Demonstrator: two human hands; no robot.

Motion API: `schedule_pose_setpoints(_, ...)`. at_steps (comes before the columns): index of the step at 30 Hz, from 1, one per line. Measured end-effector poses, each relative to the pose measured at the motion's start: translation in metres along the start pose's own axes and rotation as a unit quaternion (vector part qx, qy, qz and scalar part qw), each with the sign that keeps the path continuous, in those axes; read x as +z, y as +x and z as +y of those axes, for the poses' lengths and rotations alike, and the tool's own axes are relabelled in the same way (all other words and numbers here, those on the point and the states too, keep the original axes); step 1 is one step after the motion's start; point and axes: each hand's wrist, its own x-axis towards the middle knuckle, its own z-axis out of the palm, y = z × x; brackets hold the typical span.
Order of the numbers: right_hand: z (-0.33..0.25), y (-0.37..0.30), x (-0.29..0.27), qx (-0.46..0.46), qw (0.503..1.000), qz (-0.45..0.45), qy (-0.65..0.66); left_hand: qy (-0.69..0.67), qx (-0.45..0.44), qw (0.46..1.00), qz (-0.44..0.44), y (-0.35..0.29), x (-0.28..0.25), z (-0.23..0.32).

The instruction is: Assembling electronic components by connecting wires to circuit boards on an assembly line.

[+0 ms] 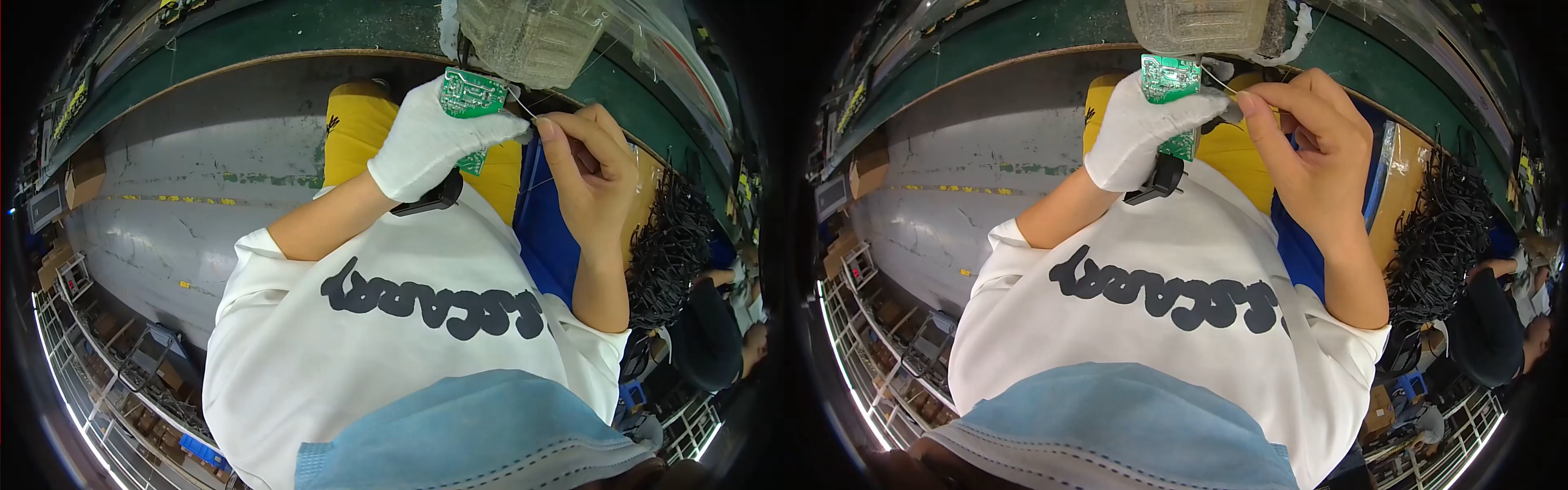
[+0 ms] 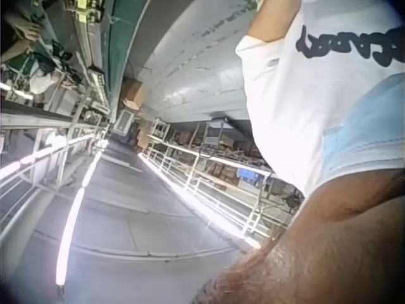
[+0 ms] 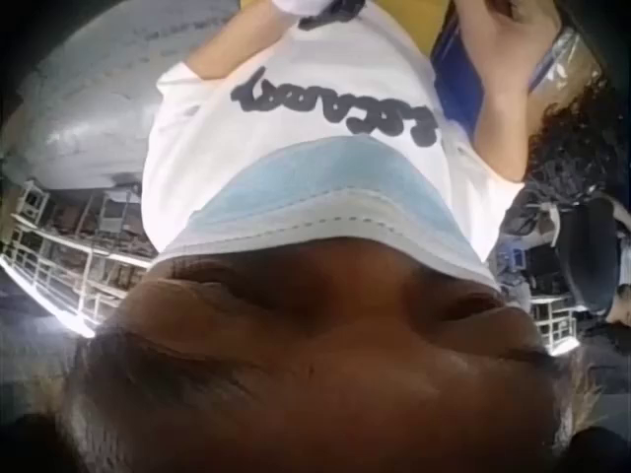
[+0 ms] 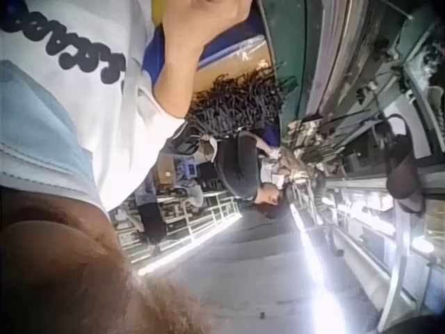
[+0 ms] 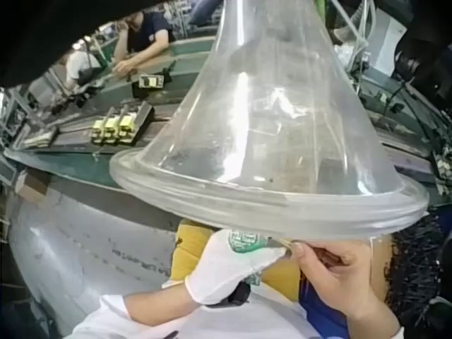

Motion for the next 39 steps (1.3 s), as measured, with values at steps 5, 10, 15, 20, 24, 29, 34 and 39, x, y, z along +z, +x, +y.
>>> schedule_pose_setpoints(5, -0.001, 0.002, 0.003, 0.023, 1.000, 0.011, 0.002, 0.008, 0.002, 1.000, 0.005, 0.000, 0.000, 0.001)
schedule_pose_setpoints(10, 0.000, 0.006, 0.006, 0.024, 0.999, 0.017, 0.014, 0.027, 0.022, 0.999, 0.005, 0.002, -0.002, -0.002)
schedule_pose_setpoints(15, 0.002, 0.008, 0.009, 0.020, 0.999, 0.008, 0.036, 0.018, 0.014, 1.000, 0.008, 0.002, -0.002, -0.003)
schedule_pose_setpoints(20, 0.004, 0.003, 0.005, 0.037, 0.997, 0.007, 0.064, 0.012, 0.025, 1.000, -0.007, 0.004, -0.003, -0.005)
schedule_pose_setpoints(24, 0.012, -0.003, 0.002, 0.027, 0.994, 0.023, 0.102, 0.033, 0.011, 0.999, -0.002, 0.003, -0.003, 0.000)
schedule_pose_setpoints(29, 0.009, -0.005, 0.000, -0.006, 0.997, 0.028, 0.075, 0.024, 0.006, 1.000, 0.000, 0.002, -0.004, 0.001)
schedule_pose_setpoints(34, 0.002, -0.008, 0.002, 0.017, 0.994, 0.034, 0.101, 0.031, -0.016, 0.999, 0.010, -0.001, -0.005, -0.001)
schedule_pose_setpoints(39, 0.003, -0.006, 0.000, -0.005, 0.997, 0.030, 0.071, 0.026, -0.010, 1.000, 0.014, -0.002, -0.007, -0.004)
